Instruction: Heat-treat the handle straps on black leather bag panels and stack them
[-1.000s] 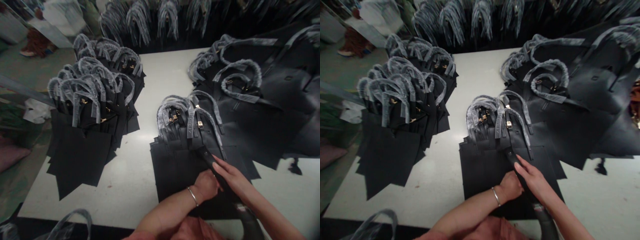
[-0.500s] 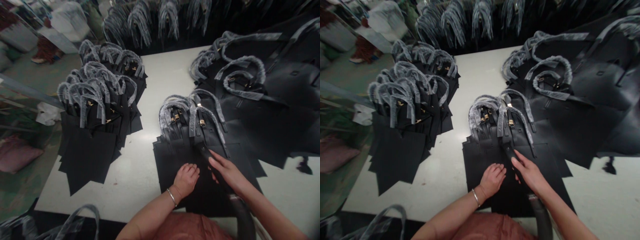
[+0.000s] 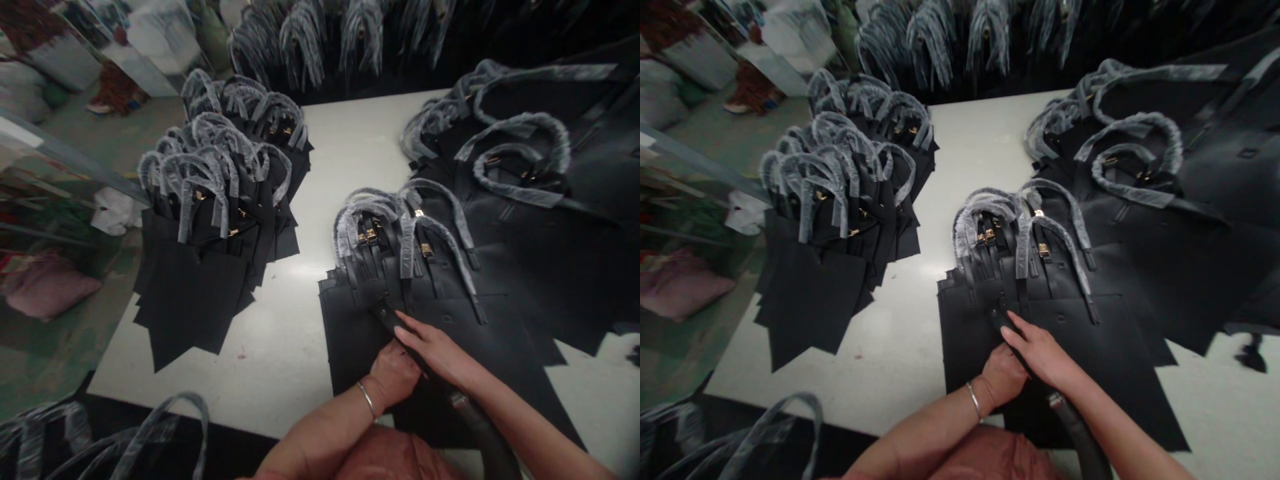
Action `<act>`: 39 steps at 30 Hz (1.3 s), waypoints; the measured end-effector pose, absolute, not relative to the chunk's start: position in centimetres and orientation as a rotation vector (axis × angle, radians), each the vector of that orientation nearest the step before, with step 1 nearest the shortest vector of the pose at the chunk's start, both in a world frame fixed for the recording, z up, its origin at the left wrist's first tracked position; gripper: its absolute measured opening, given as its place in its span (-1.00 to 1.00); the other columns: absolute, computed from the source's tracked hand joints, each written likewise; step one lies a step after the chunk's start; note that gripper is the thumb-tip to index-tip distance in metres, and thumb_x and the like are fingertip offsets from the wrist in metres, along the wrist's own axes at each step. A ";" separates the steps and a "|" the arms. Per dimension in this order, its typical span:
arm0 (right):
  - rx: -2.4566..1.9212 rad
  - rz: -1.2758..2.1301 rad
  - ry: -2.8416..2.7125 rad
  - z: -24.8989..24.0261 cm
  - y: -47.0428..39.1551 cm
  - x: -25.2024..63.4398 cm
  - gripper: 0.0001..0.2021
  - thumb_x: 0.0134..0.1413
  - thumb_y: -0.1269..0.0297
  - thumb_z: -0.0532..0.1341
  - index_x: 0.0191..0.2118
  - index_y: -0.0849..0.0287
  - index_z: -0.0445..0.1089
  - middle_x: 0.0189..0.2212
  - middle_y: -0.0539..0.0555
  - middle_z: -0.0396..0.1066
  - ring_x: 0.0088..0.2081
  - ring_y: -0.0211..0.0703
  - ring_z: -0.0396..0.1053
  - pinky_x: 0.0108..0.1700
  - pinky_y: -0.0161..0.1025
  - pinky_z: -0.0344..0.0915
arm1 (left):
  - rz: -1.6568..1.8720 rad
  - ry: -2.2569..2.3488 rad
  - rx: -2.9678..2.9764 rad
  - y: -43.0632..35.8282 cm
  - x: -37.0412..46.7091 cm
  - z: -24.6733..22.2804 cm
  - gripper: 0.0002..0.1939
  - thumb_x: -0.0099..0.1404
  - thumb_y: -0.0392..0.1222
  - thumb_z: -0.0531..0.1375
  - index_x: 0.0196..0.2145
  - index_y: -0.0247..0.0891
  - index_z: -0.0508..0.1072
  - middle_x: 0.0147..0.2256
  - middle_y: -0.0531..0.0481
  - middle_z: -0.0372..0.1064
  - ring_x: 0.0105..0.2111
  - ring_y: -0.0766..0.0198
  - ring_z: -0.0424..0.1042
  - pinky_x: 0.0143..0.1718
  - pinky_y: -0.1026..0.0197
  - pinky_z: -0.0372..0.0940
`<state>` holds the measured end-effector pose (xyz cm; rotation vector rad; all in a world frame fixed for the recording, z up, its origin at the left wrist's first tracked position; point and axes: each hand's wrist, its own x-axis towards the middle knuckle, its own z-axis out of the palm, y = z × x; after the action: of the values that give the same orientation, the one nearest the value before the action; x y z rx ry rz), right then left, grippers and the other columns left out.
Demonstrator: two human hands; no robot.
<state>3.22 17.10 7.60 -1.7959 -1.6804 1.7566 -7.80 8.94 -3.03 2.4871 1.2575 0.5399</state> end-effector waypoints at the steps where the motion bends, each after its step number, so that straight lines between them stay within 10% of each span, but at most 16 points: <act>1: -1.830 1.848 -1.656 7.9 16.8 3.6 -0.32 0.07 -0.11 0.13 0.24 0.18 0.24 -0.33 0.14 0.59 -0.31 0.02 0.53 -0.28 -0.11 0.45 | 0.532 1.259 2.490 8.9 -7.8 -3.0 -0.76 0.34 -0.21 0.07 -0.13 -0.28 0.48 -0.18 -0.07 0.48 -0.07 0.18 0.41 0.07 0.12 0.26; 5: -1.889 2.051 -1.540 8.5 16.4 3.8 -0.27 0.12 -0.15 0.06 0.31 0.18 0.10 -0.71 -0.02 0.42 -0.66 -0.06 0.41 -0.64 -0.21 0.32 | 0.528 1.269 2.482 8.8 -7.6 -3.2 -0.78 0.32 -0.21 0.09 -0.16 -0.29 0.48 -0.22 -0.09 0.49 -0.09 0.17 0.42 0.07 0.11 0.26; 11: -1.748 1.567 -1.645 8.0 17.7 2.0 -0.41 0.03 -0.07 0.20 0.14 0.11 0.37 -0.09 0.12 0.53 0.00 0.08 0.42 -0.01 -0.09 0.36 | 0.479 1.268 2.461 9.1 -8.1 -2.5 -0.77 0.30 -0.29 0.07 -0.15 -0.32 0.47 -0.17 -0.12 0.46 -0.06 0.16 0.39 0.06 0.13 0.27; 17: -1.843 1.869 -1.479 9.8 15.5 5.1 -0.27 0.13 -0.10 0.10 0.33 0.17 0.05 -0.71 -0.11 0.36 -0.66 -0.18 0.35 -0.61 -0.30 0.27 | 0.540 1.204 2.386 9.3 -9.6 -0.5 -0.67 0.33 -0.28 0.06 0.03 -0.35 0.34 0.03 -0.10 0.35 0.14 0.21 0.21 0.19 0.19 0.15; 32: -1.801 2.222 -1.390 9.3 16.9 3.4 -0.23 0.10 -0.11 0.09 0.32 0.25 0.05 -0.77 -0.10 0.31 -0.75 -0.20 0.28 -0.72 -0.34 0.19 | 0.515 1.202 2.396 8.4 -8.8 -1.5 -0.75 0.32 -0.27 0.07 -0.07 -0.31 0.41 -0.08 -0.09 0.42 0.04 0.15 0.31 0.15 0.14 0.19; 39: -1.691 1.681 -1.598 8.3 17.3 2.4 -0.41 0.02 -0.04 0.21 0.15 0.14 0.36 -0.25 0.10 0.55 -0.21 -0.01 0.48 -0.27 -0.21 0.42 | 0.478 1.182 2.374 8.4 -9.0 -1.3 -0.72 0.32 -0.29 0.06 -0.03 -0.32 0.40 -0.03 -0.09 0.40 0.09 0.16 0.26 0.17 0.14 0.17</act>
<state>2.40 17.29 8.34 -1.6913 -1.5976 1.6808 -8.98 8.40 -1.34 2.3738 1.1823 0.4782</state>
